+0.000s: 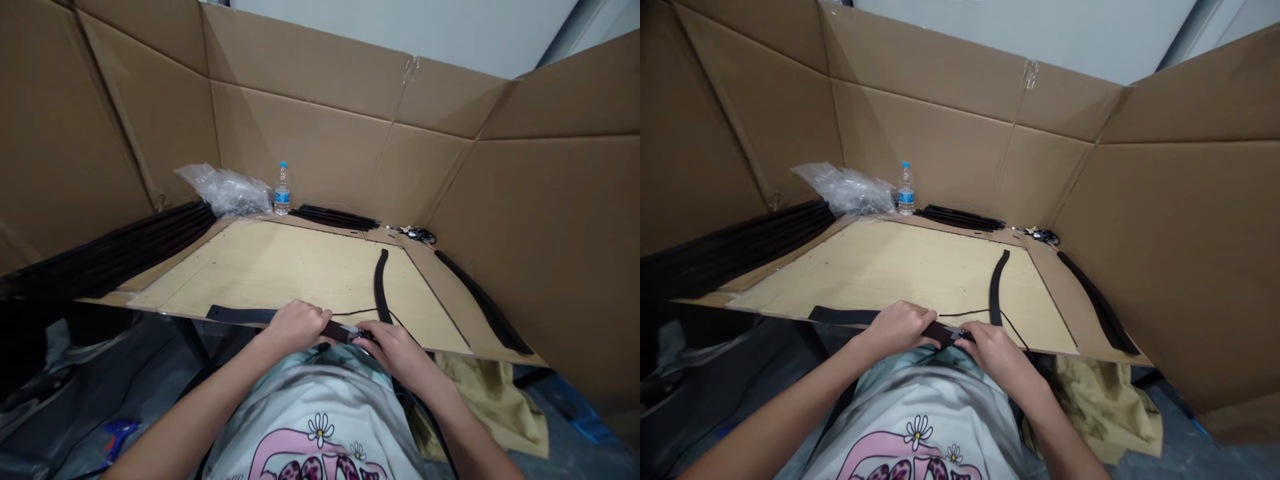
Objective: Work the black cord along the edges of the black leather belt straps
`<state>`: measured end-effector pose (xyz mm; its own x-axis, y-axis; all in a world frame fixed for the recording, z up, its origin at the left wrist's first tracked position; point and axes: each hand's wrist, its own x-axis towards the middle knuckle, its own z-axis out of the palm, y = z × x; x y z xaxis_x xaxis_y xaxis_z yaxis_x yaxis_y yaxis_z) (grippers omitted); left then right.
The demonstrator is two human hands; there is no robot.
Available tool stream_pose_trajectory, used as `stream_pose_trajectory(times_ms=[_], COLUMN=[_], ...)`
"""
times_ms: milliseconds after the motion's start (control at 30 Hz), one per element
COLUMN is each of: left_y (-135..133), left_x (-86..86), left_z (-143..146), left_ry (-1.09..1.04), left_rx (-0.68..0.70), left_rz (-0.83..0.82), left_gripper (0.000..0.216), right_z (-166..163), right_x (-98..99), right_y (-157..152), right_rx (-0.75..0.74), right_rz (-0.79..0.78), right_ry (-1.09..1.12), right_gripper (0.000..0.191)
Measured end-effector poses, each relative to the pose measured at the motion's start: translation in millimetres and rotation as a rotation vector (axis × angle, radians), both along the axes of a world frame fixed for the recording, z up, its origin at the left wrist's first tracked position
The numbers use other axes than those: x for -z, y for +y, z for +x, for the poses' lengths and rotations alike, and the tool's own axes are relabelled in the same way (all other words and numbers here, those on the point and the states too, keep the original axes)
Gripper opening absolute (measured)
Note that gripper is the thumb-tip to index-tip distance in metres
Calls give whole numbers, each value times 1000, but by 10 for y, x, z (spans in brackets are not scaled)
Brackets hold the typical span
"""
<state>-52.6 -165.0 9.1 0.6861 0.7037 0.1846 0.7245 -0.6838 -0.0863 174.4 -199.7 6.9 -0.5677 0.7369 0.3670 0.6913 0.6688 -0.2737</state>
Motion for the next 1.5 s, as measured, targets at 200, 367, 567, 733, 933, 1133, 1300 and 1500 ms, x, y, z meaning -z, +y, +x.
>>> stream_pose_trajectory(times_ms=[200, 367, 567, 733, 933, 1133, 1300, 1500], left_y=[36, 36, 24, 16, -59, -150, -191, -214], left_x=[-68, -76, -75, -87, -141, -178, -172, -180], left_z=[-100, -100, -75, -73, -28, 10, 31, 27], left_ry=[-14, -19, -27, -7, -5, -14, -29, -17], left_rx=[-96, -120, -115, -128, -119, -102, -82, -83], left_rz=[24, 39, 6, 8, -4, 0, 35, 78], left_gripper=[43, 58, 56, 49, 47, 50, 50, 49], right_z=[196, 677, 1074, 1006, 383, -131, -119, -124], right_x=[-226, -190, 128, 119, -145, -76, -71, -83], right_y=[20, 284, 555, 572, 174, -112, -102, -106], right_rx=[131, 575, 749, 718, 231, -13, -66, -125], right_rz=[-87, 21, 59, 138, 282, 186, 175, 70], right_ry=[19, -89, -268, -220, 15, -12, 63, 203], right_gripper=[18, 25, 29, 30, 31, 31, 24, 25])
